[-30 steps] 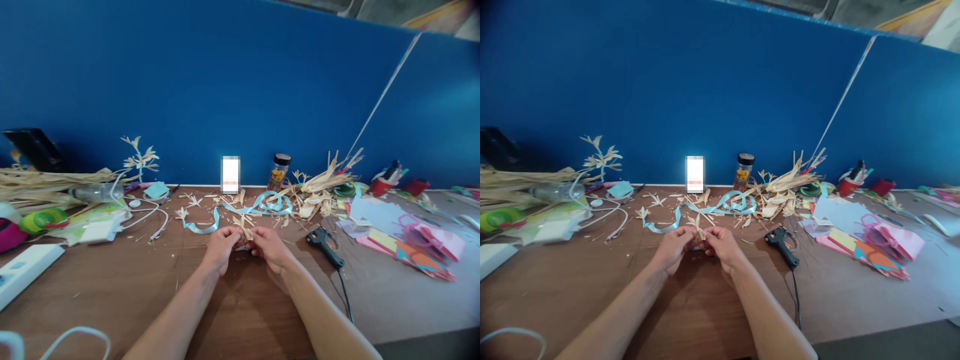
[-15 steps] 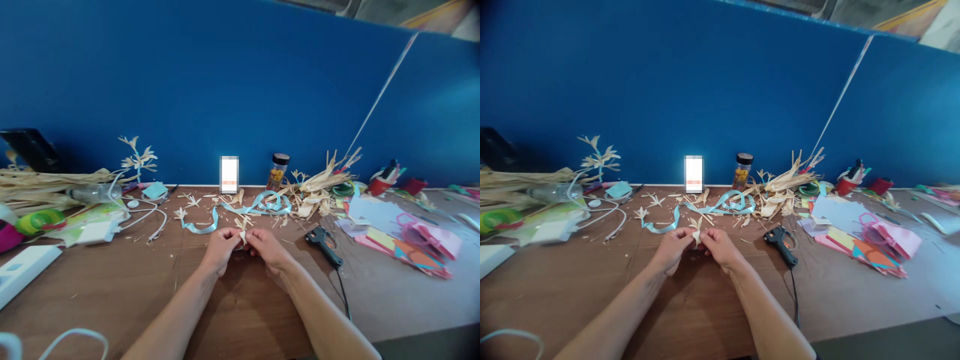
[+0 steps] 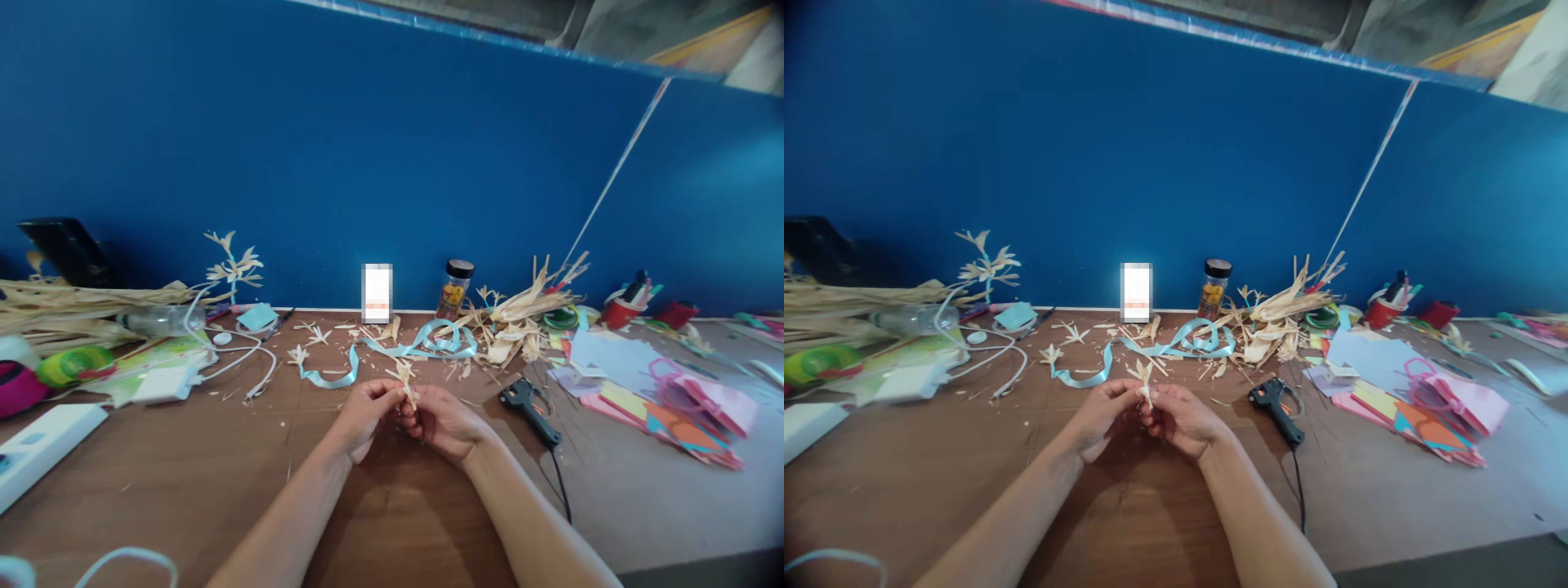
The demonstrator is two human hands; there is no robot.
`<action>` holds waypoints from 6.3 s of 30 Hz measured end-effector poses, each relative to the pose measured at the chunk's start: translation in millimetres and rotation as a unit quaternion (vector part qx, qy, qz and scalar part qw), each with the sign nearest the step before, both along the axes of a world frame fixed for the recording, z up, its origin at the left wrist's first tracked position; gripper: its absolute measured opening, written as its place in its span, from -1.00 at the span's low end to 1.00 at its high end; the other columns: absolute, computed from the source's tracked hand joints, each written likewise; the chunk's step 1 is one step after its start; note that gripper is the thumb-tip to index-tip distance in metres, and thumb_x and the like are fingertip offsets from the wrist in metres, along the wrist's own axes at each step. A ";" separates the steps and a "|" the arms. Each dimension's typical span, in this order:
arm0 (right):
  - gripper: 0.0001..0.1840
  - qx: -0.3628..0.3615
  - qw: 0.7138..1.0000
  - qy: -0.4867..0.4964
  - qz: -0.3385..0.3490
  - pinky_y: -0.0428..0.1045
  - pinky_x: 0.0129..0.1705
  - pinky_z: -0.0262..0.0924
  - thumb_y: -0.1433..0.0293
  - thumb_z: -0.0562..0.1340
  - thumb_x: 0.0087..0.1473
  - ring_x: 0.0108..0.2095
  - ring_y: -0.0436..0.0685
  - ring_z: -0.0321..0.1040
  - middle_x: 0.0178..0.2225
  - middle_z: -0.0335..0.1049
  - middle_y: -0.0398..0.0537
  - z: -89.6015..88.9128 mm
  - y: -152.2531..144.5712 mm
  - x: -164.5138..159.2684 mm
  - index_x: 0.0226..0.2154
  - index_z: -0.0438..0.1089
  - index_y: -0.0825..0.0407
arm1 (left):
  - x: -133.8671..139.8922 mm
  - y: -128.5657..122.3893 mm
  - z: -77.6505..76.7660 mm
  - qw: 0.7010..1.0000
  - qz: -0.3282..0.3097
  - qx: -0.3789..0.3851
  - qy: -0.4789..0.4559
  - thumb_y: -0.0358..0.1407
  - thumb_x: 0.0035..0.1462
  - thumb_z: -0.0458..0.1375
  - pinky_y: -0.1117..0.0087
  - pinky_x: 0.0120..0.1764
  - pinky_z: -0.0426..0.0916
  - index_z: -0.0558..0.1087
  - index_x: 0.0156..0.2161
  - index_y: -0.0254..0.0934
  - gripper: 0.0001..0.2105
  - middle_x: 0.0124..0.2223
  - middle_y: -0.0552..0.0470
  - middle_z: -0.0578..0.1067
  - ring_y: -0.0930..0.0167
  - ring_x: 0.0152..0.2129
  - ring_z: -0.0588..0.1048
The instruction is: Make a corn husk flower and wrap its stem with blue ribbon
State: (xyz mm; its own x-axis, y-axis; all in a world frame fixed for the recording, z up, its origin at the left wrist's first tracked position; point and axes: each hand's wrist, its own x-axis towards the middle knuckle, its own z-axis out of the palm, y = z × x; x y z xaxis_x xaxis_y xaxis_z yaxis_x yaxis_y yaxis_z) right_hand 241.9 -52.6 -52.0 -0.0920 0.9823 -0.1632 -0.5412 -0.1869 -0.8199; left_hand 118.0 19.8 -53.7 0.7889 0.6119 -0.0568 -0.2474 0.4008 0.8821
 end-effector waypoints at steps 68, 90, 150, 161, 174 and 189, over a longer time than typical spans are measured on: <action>-0.83 0.048 0.996 0.066 0.031 -0.18 -0.52 0.01 0.35 0.16 0.01 -0.54 -0.13 0.12 -0.52 0.18 -0.15 -13.2 1.6 -8.4 -0.44 0.28 0.16 | -5.2 4.5 1.9 0.997 -0.008 0.077 0.018 -0.21 -0.08 0.13 0.42 -0.55 0.29 0.36 -0.54 -0.40 -0.76 -0.63 0.03 0.40 0.48 -0.69 0.37; -0.68 0.050 0.984 -0.133 -0.105 -0.21 -0.64 -0.04 0.17 0.20 -0.10 -0.58 -0.11 0.20 -0.53 0.34 -0.11 -14.7 6.1 -14.3 -0.50 0.28 0.12 | -0.5 6.7 0.5 0.994 0.080 0.056 0.054 -0.30 -0.17 0.19 0.53 -0.61 0.17 0.35 -0.58 -0.36 -0.85 -0.71 0.13 0.33 0.55 -0.75 0.29; -0.82 0.120 0.821 -0.424 -0.364 -0.06 -0.39 0.14 0.31 0.14 -0.04 -0.46 0.04 0.26 -0.46 0.38 -0.07 -18.6 7.8 -14.5 -0.41 0.39 0.04 | 4.4 1.0 -6.7 0.973 0.161 0.145 0.074 -0.23 -0.05 0.10 0.42 -0.22 0.23 0.51 -0.39 -0.32 -0.79 -0.40 0.01 0.49 0.41 -0.37 0.40; -0.76 0.120 0.865 -0.351 -0.338 -0.08 -0.40 0.18 0.31 0.16 -0.06 -0.44 0.02 0.28 -0.42 0.36 -0.05 -22.8 9.5 -16.3 -0.28 0.25 0.06 | 6.8 2.8 -11.5 0.987 0.126 0.082 0.056 -0.25 -0.16 0.21 0.37 -0.23 0.28 0.48 -0.31 -0.34 -0.74 -0.35 -0.04 0.53 0.39 -0.40 0.45; -0.78 0.109 0.879 -0.339 -0.318 -0.12 -0.44 0.15 0.29 0.16 -0.07 -0.49 -0.01 0.28 -0.50 0.37 -0.11 -26.3 11.1 -13.7 -0.34 0.27 0.08 | 1.1 7.0 -5.7 0.927 0.181 0.266 0.192 -0.20 -0.13 0.13 0.43 -0.41 0.29 0.50 -0.40 -0.37 -0.75 -0.43 -0.03 0.53 0.37 -0.49 0.44; -0.68 0.109 0.890 -0.310 -0.316 -0.10 -0.44 0.14 0.30 0.18 -0.09 -0.51 0.00 0.29 -0.50 0.37 -0.14 -25.8 10.9 -14.0 -0.24 0.20 0.06 | 1.3 11.7 -12.6 0.909 0.205 0.302 0.202 -0.21 -0.12 0.12 0.47 -0.45 0.24 0.49 -0.42 -0.36 -0.76 -0.46 -0.01 0.52 0.41 -0.54 0.42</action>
